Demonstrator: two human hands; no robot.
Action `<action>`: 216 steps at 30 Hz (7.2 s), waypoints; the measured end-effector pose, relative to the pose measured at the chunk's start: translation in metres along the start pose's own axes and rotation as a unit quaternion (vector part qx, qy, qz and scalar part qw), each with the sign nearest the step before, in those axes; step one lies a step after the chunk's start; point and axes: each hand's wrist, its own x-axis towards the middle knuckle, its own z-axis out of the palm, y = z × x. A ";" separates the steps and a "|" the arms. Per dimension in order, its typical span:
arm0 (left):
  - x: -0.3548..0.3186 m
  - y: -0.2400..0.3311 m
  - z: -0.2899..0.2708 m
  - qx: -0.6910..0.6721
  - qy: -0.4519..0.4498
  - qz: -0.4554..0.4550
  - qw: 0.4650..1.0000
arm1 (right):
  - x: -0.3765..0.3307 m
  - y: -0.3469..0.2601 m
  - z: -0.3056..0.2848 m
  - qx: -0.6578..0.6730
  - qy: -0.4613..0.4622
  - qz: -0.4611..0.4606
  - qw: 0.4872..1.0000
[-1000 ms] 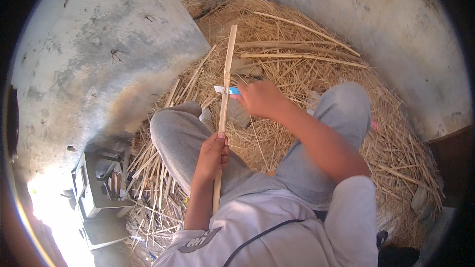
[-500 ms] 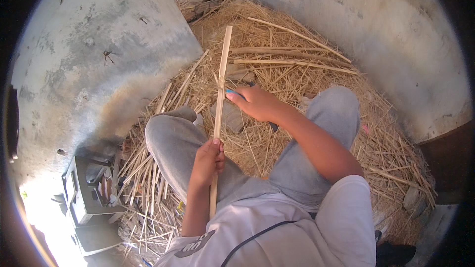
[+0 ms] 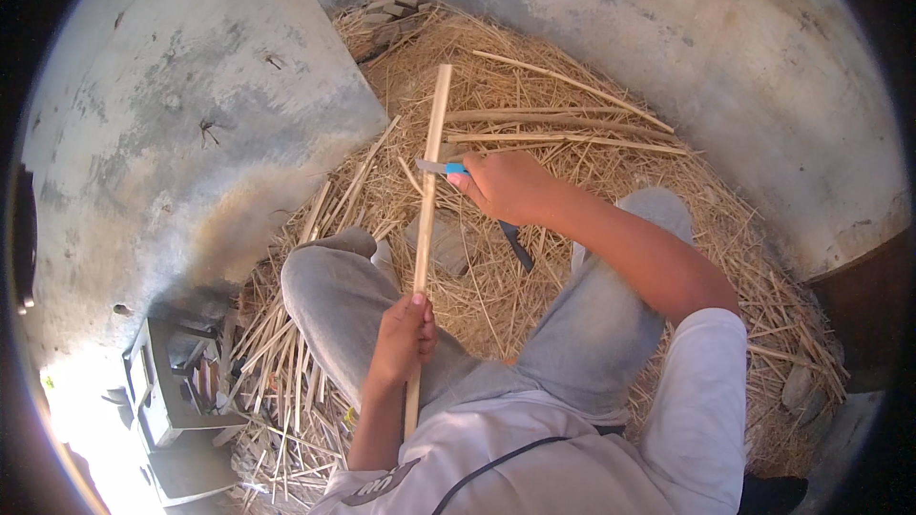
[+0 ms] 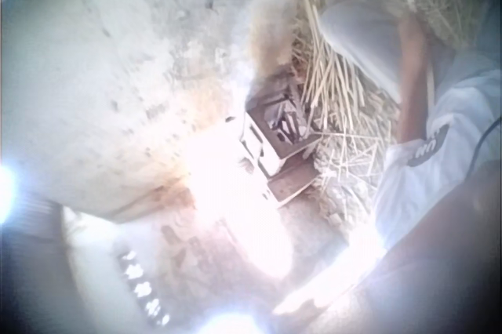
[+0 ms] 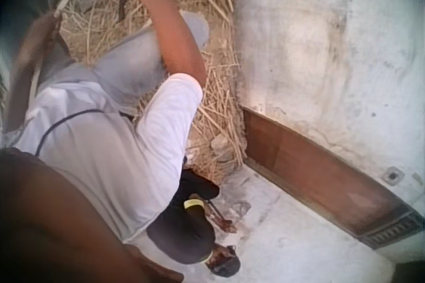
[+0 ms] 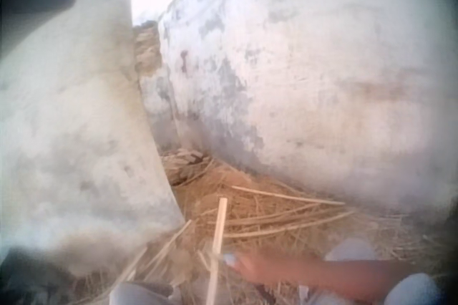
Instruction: The person sits on a straw-covered floor and uses a knife to shave and smooth long bamboo strips. They hold the strip with one hand and scrape along its length with the other, occasionally switching to a blue-handled tool to continue smoothing the surface.
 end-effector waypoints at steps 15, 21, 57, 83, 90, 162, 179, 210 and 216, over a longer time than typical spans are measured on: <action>0.000 0.003 0.012 -0.002 0.019 0.002 1.000 | 0.038 0.070 0.003 -0.180 0.131 -0.046 0.974; -0.057 -0.039 -0.003 -0.022 -0.037 -0.065 0.997 | 0.022 0.169 -0.086 0.105 0.315 0.506 0.796; -0.059 -0.037 0.007 0.338 0.106 0.079 0.932 | -0.016 0.220 -0.076 -0.104 0.245 0.471 0.841; -0.022 -0.035 0.005 0.167 0.110 0.087 0.976 | -0.008 0.054 0.025 -0.139 0.092 -0.059 0.984; -0.017 -0.039 0.003 0.185 0.121 0.104 0.970 | 0.008 0.072 0.034 -0.190 0.104 -0.082 0.973; -0.067 -0.033 0.003 0.081 0.125 0.060 0.987 | 0.040 0.138 -0.043 0.140 0.237 0.474 0.837; -0.049 -0.053 0.005 0.311 0.238 0.172 0.904 | -0.015 -0.025 0.044 -0.138 0.022 0.015 0.990; -0.056 -0.047 0.023 0.452 0.228 0.239 0.829 | 0.010 -0.005 0.035 -0.208 -0.065 0.048 0.975; -0.053 -0.047 0.029 0.474 0.239 0.226 0.817 | 0.061 0.055 0.009 -0.349 -0.025 0.273 0.896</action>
